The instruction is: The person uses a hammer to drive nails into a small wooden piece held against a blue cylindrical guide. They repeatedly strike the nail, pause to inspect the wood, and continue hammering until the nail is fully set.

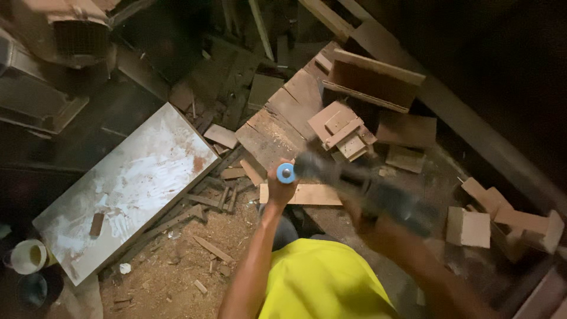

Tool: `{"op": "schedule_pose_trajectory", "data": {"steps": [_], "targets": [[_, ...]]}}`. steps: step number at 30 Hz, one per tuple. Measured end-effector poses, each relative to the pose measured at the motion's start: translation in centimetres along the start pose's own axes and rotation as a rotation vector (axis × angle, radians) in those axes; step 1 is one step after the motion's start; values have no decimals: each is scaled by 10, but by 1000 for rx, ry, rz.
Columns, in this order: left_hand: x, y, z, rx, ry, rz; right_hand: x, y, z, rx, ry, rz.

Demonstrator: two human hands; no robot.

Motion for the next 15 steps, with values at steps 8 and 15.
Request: {"op": "schedule_pose_trajectory", "data": {"steps": [8,15], "targets": [[-18,31,-9,48,-64,-135,4,-12,4,56,260,-224],[-13,19,-21,34,-91,-106,1,24,-8,-81,202,-102]]}}
Point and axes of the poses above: each hand's wrist, its own z-axis towards the middle knuckle, its own x-axis out of the palm, y = z × x, the point moved 10 cm from there along z, towards the middle knuckle, and after that the axes turned 5 degrees about -y, right-handed, at the moved point
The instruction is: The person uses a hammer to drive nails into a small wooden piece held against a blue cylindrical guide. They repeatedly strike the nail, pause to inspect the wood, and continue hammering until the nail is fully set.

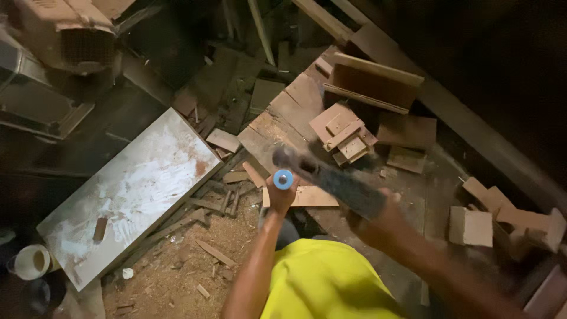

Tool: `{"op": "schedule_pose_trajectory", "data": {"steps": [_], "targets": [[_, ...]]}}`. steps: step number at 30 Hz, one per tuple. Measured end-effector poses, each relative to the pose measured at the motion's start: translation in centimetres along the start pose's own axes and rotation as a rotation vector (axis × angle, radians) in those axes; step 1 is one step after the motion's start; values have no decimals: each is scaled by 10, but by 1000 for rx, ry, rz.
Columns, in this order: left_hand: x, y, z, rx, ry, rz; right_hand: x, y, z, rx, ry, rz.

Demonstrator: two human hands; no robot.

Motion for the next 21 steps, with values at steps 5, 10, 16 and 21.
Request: {"op": "schedule_pose_trajectory", "data": {"steps": [5,10,16,21], "targets": [[18,41,-11,-304,228,471,16,-4,12,-88,91,-326],[22,8,-15,63,112,122,-6,-23,-5,-37,-69,-23],[39,62,-27,-702,68,-697,24,-20,18,-33,12,76],[36,44,-27,-128,154,51,2,-36,16,4,95,-381]]}}
Point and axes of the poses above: each hand's wrist, its own z-axis towards the middle knuckle, its own x-axis out of the palm, y = z × x, the point moved 10 cm from there along z, towards the middle knuckle, and after that the axes turned 5 degrees about -y, right-handed, at the moved point
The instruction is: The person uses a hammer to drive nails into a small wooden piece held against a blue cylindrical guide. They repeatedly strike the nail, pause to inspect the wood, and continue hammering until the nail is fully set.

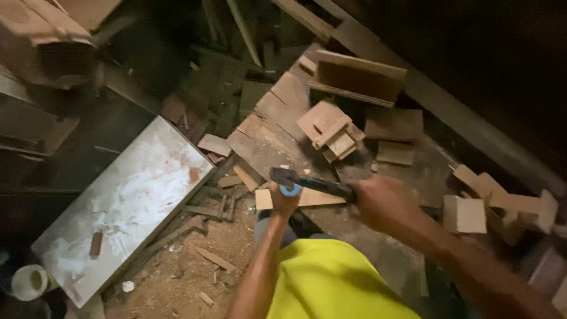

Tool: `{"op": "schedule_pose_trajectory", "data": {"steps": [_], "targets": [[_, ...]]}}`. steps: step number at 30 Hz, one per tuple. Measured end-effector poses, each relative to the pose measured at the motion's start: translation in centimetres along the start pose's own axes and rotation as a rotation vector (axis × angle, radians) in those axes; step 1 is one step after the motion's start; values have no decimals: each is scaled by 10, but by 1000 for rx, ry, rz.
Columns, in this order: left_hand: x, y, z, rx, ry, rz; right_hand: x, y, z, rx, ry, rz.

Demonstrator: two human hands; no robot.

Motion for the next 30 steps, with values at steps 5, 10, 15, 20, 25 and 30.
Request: {"op": "schedule_pose_trajectory", "data": {"steps": [5,10,15,20,25,30], "targets": [[51,79,-35,-1039,-131,-1878,-42,31,-32,-299,-320,591],[9,64,-15,-454,-43,-862,8,22,0,39,11,290],[-3,5,-5,-89,-47,-191,-11,18,-19,30,-78,268],[-23,-5,6,-14,-127,-189,-37,54,-29,-414,-388,672],[-11,31,1,-261,-129,-835,26,23,2,-12,1,86],[-19,3,6,-27,-122,-476,27,-1,-19,127,44,304]]}}
Point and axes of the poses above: each hand's wrist, its own z-axis towards the middle knuckle, its own x-axis out of the palm, y = z × x, the point moved 10 cm from there along z, towards the middle knuckle, and after that the axes turned 5 degrees about -y, right-handed, at the moved point
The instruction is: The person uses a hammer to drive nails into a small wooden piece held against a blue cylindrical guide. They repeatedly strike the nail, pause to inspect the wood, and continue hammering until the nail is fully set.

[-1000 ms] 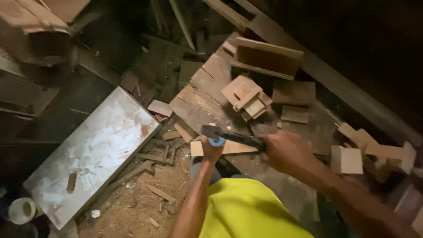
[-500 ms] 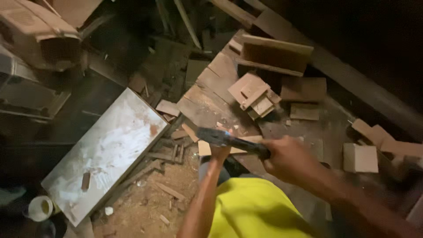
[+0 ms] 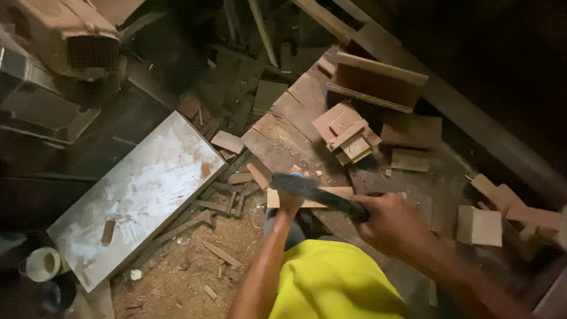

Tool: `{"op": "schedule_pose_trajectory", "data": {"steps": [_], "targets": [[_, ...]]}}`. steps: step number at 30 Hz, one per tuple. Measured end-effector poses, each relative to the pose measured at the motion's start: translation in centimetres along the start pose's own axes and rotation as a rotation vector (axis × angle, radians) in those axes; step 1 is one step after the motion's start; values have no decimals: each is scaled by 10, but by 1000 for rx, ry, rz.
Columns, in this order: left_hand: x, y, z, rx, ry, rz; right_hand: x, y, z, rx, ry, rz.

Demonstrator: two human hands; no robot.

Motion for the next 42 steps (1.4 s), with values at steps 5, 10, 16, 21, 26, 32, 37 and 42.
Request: {"op": "schedule_pose_trajectory", "data": {"steps": [5,10,16,21,26,32,37,42], "targets": [[4,-37,5,170,49,486,-6,32,9,-318,-253,240],[-1,-42,4,204,60,502,22,6,24,45,83,-81],[9,-38,4,120,28,384,-31,40,-12,-242,-179,107],[19,-44,8,-14,17,523,14,33,9,-73,49,-134],[26,-71,3,129,48,402,-3,29,-6,-333,-144,-71],[22,-69,5,133,55,371,8,25,6,-214,-139,143],[13,-62,7,84,-5,425,-5,12,8,-118,-36,-137],[24,-66,8,212,75,445,-14,19,-8,-369,-281,236]]}}
Point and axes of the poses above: each hand's wrist, its own z-axis towards the middle knuckle, its own x-axis out of the palm, y = z × x, the point moved 10 cm from there along z, towards the middle knuckle, and after that the axes turned 5 degrees about -y, right-handed, at the moved point
